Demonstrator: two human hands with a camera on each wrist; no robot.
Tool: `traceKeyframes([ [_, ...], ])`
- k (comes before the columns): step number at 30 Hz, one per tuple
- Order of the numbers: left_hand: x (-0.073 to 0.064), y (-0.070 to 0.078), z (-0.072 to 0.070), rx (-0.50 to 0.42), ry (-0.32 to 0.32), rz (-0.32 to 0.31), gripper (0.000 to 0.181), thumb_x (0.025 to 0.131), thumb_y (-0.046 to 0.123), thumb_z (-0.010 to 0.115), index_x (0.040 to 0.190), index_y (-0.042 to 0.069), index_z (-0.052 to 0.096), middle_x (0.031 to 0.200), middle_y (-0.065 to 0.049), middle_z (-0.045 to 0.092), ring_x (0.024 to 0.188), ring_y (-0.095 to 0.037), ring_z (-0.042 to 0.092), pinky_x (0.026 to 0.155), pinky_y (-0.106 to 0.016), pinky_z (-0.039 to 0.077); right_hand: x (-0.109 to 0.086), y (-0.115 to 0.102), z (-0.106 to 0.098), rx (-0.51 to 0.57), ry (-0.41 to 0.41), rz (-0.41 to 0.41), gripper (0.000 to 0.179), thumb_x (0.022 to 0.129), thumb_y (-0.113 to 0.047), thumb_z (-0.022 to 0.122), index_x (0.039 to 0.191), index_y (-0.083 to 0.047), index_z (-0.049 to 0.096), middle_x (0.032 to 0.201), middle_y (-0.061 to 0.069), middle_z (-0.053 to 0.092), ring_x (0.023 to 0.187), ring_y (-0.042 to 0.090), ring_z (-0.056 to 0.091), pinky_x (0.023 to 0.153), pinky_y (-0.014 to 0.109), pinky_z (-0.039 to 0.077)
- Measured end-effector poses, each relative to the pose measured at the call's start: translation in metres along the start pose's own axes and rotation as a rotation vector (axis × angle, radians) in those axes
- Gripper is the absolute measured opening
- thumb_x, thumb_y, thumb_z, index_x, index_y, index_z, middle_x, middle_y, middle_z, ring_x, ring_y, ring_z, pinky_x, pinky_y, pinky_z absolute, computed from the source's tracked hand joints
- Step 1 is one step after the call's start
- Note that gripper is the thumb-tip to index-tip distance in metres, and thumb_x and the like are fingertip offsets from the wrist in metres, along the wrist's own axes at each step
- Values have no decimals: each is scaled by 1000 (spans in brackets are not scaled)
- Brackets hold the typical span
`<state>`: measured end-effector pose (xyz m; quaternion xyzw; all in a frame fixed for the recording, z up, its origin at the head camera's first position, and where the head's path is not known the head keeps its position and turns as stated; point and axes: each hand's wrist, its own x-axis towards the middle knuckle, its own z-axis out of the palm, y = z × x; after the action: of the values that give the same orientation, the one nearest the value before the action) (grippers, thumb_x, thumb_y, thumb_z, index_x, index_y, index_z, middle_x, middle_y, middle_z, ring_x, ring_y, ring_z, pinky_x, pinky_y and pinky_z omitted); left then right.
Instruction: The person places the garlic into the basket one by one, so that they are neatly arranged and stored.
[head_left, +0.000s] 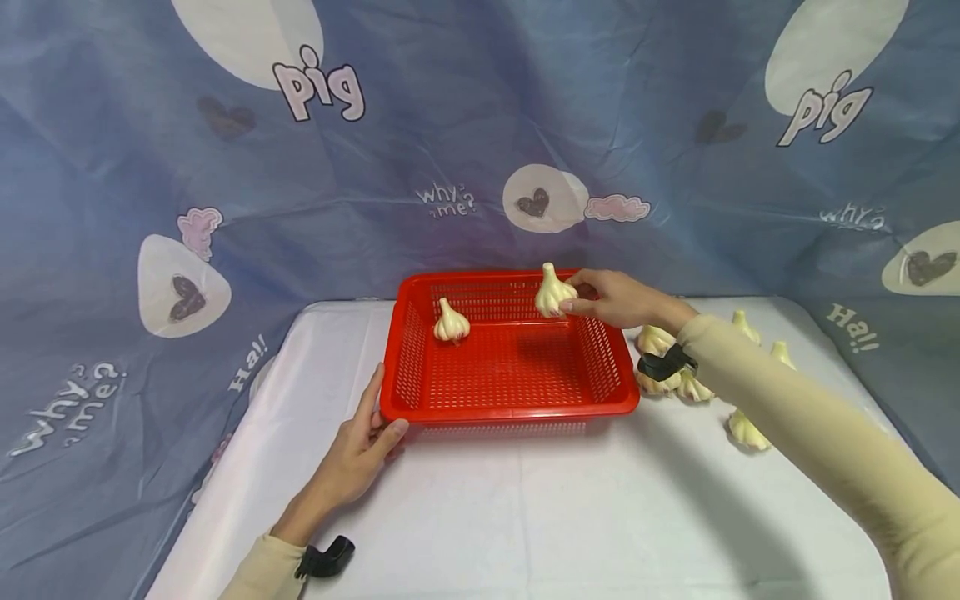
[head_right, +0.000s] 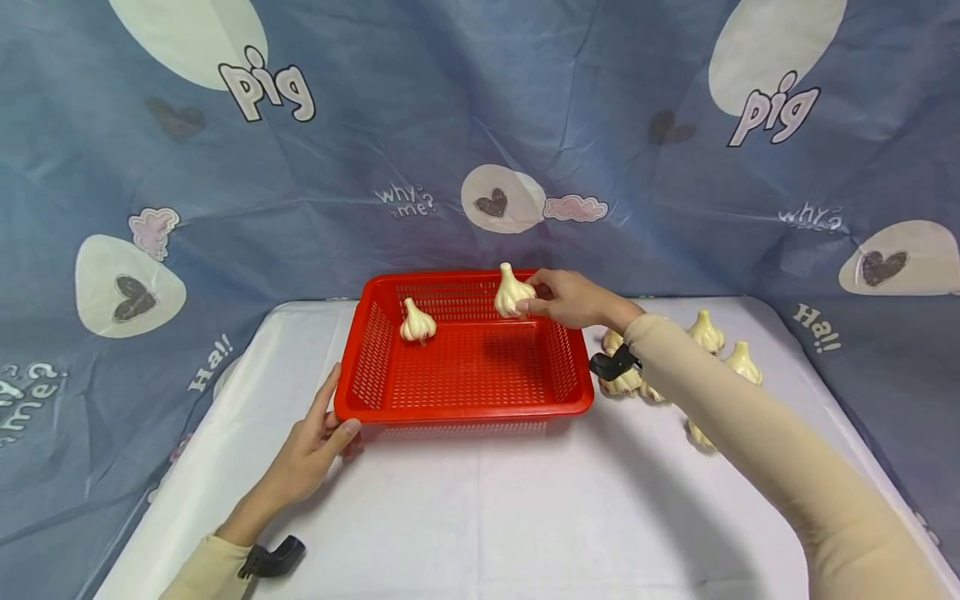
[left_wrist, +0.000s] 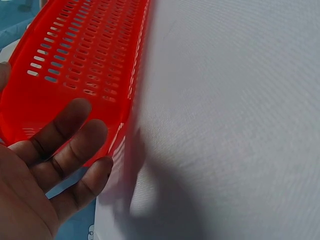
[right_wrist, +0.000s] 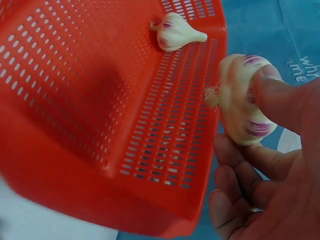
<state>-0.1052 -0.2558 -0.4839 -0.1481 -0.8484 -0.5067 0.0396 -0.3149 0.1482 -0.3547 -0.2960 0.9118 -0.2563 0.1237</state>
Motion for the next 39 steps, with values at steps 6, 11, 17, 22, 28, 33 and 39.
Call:
traceKeyframes([
  [6,2,1,-1,6,4,0,90,107,14,64,173,25,5,83,-14,66,68,-29,64,65,-28,55,11,1,3,7,-5,5,46,104,-35,70,132,1,64,123,15,70,111,31,63,103,51,49],
  [11,4,2,0,7,3,-6,89,107,16,65,173,25,6,82,-15,64,67,-28,63,64,-27,53,18,1,8,5,-23,10,50,103,-35,71,137,2,63,121,16,71,109,31,63,101,51,49],
  [17,4,1,0,23,9,-10,89,106,17,66,173,24,7,81,-14,64,68,-28,63,65,-27,53,28,0,17,-6,-34,-29,49,102,-27,73,142,1,63,116,13,74,105,28,65,101,49,50],
  [22,2,1,-1,20,9,-15,89,107,17,66,173,24,6,82,-14,64,68,-29,63,65,-27,53,39,-4,25,-25,-31,-58,46,102,-24,73,141,1,66,109,12,75,97,26,65,95,46,51],
  [28,2,1,-1,15,8,-15,89,107,17,66,173,24,6,82,-14,65,68,-29,63,65,-27,53,51,-8,32,-12,-40,-19,49,102,-29,73,141,-2,66,119,14,75,104,28,67,99,48,52],
  [33,1,1,-1,15,5,-13,89,107,16,65,173,23,5,82,-14,66,68,-29,63,66,-27,54,61,-8,39,-4,-45,1,48,101,-29,75,140,-2,67,122,15,74,108,30,67,102,48,52],
  [39,0,1,0,23,12,-15,89,107,17,64,173,22,5,80,-14,65,67,-29,63,64,-27,53,73,-5,48,22,-49,-12,46,100,-24,76,136,3,68,124,19,74,115,33,69,104,49,52],
])
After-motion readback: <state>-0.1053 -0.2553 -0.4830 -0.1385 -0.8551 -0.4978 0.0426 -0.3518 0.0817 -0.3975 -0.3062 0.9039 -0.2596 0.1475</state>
